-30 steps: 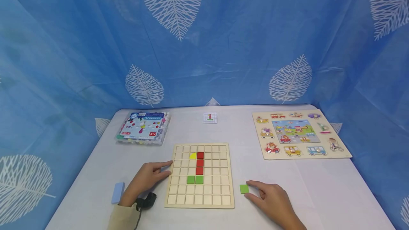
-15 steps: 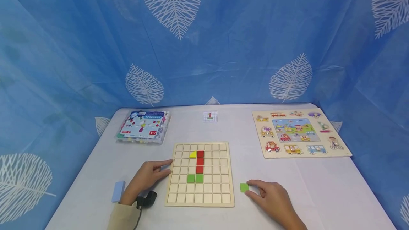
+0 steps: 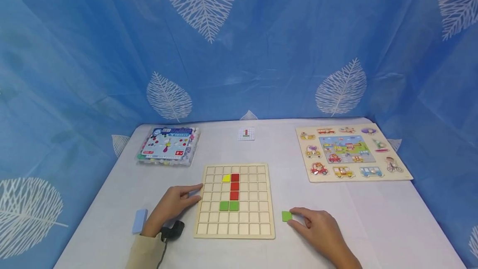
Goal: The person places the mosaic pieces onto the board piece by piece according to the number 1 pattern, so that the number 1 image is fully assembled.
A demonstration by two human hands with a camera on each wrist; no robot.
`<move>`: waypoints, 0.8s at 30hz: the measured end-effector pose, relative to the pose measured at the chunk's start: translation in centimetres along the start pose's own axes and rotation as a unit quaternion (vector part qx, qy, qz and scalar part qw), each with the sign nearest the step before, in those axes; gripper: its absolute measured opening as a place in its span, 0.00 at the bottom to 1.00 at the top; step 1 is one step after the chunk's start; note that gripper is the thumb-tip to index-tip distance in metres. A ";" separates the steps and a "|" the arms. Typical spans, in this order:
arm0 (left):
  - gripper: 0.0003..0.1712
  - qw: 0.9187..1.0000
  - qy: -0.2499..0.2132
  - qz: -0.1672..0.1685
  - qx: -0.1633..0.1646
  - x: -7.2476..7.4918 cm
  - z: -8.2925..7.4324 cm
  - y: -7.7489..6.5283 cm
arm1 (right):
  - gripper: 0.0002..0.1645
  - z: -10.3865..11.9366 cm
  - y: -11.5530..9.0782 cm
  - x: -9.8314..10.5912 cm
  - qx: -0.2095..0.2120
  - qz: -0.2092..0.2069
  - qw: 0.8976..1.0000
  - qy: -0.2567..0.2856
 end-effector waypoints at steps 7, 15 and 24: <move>0.24 1.000 0.004 -0.004 0.001 0.0 0.0 0.0 | 0.15 0.2 0.1 0.2 0.008 -0.006 1.000 0.006; 0.23 1.000 0.004 -0.005 -0.004 0.2 -0.1 0.2 | 0.16 0.5 0.3 -0.2 -0.001 0.005 1.000 0.011; 0.24 1.000 -0.002 0.005 0.011 -0.1 0.3 0.1 | 0.15 1.5 0.8 -1.1 0.006 0.013 1.000 0.025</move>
Point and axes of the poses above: each hand's wrist, its own y-axis towards the middle knuckle, its own x-axis out of the back of the hand, z = x × y, the point moved 9 cm from there along y, towards the middle knuckle, and after that the axes turned 9 degrees about y, right-handed, at the moved point
